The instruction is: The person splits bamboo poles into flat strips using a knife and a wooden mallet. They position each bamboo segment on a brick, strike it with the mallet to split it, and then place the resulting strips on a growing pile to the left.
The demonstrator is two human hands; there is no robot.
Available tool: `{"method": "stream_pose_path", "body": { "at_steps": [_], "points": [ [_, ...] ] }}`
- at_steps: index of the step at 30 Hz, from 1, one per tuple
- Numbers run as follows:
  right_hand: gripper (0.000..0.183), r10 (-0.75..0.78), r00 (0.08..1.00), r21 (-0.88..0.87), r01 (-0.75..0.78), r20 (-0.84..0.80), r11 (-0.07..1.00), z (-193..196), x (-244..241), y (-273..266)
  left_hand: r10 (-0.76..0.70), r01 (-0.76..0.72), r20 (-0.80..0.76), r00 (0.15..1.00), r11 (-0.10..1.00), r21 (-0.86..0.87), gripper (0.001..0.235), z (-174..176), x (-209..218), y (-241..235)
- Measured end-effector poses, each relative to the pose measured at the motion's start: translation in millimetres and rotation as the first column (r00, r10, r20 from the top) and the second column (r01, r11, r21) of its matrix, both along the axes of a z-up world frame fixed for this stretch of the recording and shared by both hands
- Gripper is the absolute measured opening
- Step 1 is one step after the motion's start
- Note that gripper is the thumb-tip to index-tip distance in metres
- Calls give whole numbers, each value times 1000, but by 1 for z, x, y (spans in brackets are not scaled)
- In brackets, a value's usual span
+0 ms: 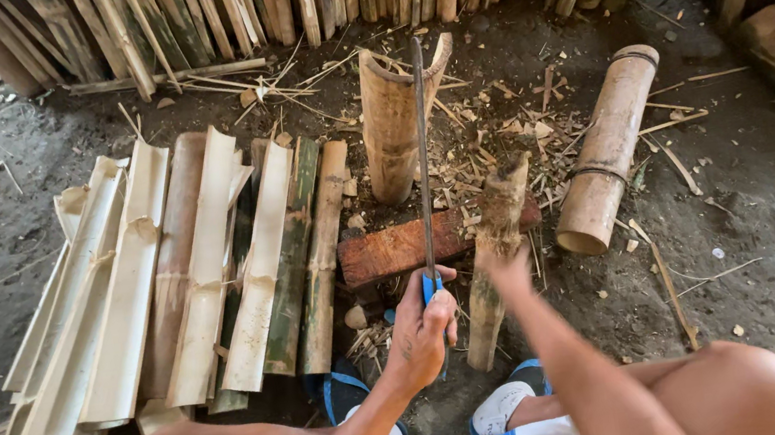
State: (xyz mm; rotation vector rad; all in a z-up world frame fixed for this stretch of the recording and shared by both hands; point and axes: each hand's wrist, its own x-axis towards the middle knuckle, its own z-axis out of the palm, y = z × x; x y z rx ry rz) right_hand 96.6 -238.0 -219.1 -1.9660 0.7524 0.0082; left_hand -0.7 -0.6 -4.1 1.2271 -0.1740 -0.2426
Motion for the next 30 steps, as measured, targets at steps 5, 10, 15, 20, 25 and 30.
{"method": "stream_pose_path", "body": {
  "at_steps": [5, 10, 15, 20, 25, 30],
  "points": [
    [71, -50, 985, 101, 67, -167, 993, -79, -67, 8, 12, -12, -17, 1000, 1000, -17, 36, -2, 1, -2],
    [36, -21, 996, 170, 7, 82, 985, 1, -26, -17, 24, -21, 29, 999, 994, -104, 39, -10, 2, -6],
    [32, 387, 866, -397, -249, 318, 884, 228, 7, -33, 44, -42, 23, 999, 997, -72, 47, -6, 7, -16],
    [108, 530, 587, -639, -27, 612, 769, 389, 5, -35, 39, -39, -1, 999, 996, -76, 45, -2, 9, -19],
    [104, 812, 583, -937, -295, -19, 190, 377, 15, 7, 60, -57, -69, 996, 998, 41, 44, -16, 11, -22],
    [111, 746, 666, -752, -499, -16, 430, 366, -2, 26, 250, -245, 27, 968, 912, 329, 42, -53, 5, -6]
  ]
}}
